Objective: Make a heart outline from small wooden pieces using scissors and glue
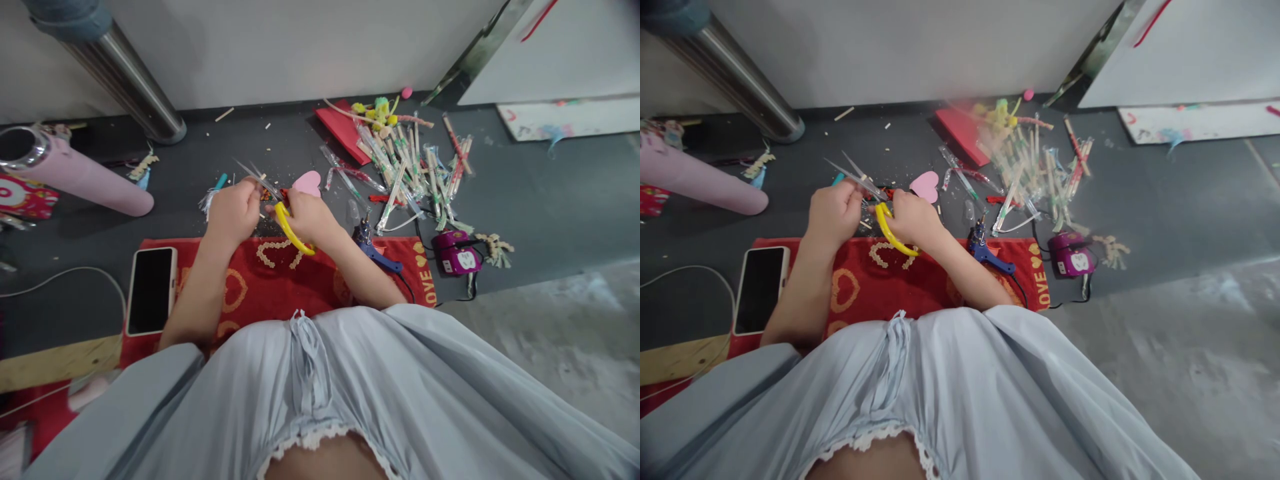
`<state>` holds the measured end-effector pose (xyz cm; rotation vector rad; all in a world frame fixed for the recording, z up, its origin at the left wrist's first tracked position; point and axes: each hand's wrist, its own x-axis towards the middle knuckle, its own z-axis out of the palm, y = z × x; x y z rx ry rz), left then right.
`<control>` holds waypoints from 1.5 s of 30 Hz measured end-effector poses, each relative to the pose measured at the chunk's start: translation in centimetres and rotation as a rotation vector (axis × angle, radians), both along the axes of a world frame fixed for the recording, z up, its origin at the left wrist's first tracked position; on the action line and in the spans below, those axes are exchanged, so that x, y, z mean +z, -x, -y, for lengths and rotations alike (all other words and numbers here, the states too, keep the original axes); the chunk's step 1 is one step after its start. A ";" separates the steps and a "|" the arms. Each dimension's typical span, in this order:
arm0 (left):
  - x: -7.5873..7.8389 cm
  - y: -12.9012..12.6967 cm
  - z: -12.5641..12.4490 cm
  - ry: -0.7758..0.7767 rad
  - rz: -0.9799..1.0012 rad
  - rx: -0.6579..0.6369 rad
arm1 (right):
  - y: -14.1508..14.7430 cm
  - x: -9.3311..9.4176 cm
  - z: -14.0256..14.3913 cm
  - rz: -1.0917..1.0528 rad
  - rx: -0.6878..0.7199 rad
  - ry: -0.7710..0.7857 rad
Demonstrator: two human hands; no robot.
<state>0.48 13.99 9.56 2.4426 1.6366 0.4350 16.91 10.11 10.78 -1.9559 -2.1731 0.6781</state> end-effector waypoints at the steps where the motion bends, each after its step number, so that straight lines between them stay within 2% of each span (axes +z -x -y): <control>1: 0.0 0.0 0.0 0.005 -0.008 0.008 | 0.0 0.0 0.0 0.003 -0.002 0.002; 7: 0.1 -0.2 0.1 0.013 -0.001 0.021 | 0.2 -0.3 -0.1 0.033 -0.010 -0.008; 13: -0.3 0.2 -0.3 0.010 0.013 0.033 | 0.1 -0.7 -0.1 0.031 0.007 -0.092; 18: -0.7 0.3 -0.5 0.017 0.101 -0.045 | -0.2 -0.6 0.0 0.020 0.051 -0.145; 23: -0.4 0.1 -0.1 0.028 0.220 -0.140 | -0.5 -0.1 0.2 0.038 0.081 -0.155; 29: 0.0 0.2 0.1 0.054 0.252 -0.142 | -0.8 0.0 0.2 -0.020 0.122 -0.165; 34: -0.3 0.3 -0.2 0.038 0.282 -0.145 | -0.4 -0.3 0.2 -0.036 0.099 -0.146; 45: -1.3 1.0 -1.0 0.012 0.113 -0.092 | 0.4 -0.4 -0.1 0.035 -0.002 -0.033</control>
